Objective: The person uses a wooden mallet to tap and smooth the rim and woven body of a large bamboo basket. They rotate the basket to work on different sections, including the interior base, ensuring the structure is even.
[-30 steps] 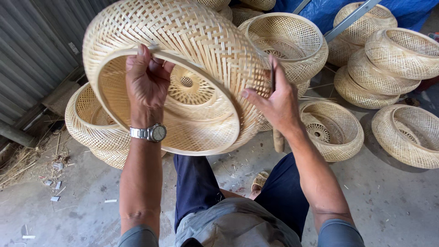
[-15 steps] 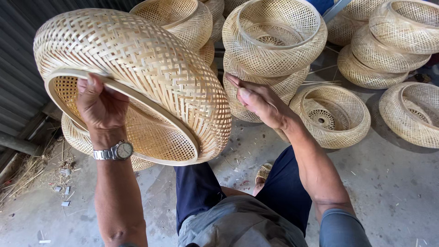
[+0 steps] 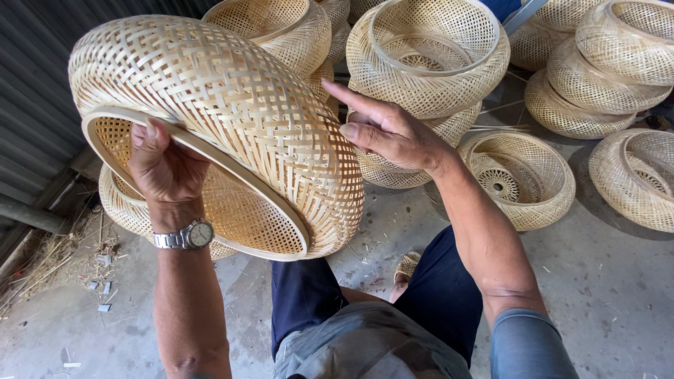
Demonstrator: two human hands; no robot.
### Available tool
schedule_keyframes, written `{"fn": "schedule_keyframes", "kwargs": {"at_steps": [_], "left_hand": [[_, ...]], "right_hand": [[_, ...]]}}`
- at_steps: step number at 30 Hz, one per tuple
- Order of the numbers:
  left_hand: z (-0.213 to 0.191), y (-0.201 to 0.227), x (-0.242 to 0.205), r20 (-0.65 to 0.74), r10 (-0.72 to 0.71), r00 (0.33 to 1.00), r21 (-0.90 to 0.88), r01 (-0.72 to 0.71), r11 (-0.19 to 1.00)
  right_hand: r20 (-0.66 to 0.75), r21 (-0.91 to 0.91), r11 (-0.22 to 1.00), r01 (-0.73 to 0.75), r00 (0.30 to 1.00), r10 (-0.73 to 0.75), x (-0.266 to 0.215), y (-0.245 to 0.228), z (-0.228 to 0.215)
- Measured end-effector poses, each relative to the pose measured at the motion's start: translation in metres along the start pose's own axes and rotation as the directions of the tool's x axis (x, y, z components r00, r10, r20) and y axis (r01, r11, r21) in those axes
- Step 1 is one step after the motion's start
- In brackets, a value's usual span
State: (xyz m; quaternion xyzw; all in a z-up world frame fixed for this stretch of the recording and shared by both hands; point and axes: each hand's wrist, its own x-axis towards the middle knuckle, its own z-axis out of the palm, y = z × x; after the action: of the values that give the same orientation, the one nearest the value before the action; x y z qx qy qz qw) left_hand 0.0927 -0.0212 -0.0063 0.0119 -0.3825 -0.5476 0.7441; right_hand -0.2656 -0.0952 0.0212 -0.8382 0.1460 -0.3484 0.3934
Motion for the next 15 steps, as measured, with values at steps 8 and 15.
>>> {"fn": "schedule_keyframes", "kwargs": {"at_steps": [8,15], "left_hand": [[-0.001,-0.001,-0.006,0.001,-0.005,1.000,-0.028,0.005,1.000],[0.006,-0.002,-0.007,-0.014,-0.011,1.000,-0.019,0.011,1.000]], "right_hand": [[-0.014,0.061,0.988,-0.145,0.989,0.146,-0.007,0.017,0.004],[-0.357,-0.290,0.955,-0.058,0.933,-0.052,0.001,0.048,0.014]]}}
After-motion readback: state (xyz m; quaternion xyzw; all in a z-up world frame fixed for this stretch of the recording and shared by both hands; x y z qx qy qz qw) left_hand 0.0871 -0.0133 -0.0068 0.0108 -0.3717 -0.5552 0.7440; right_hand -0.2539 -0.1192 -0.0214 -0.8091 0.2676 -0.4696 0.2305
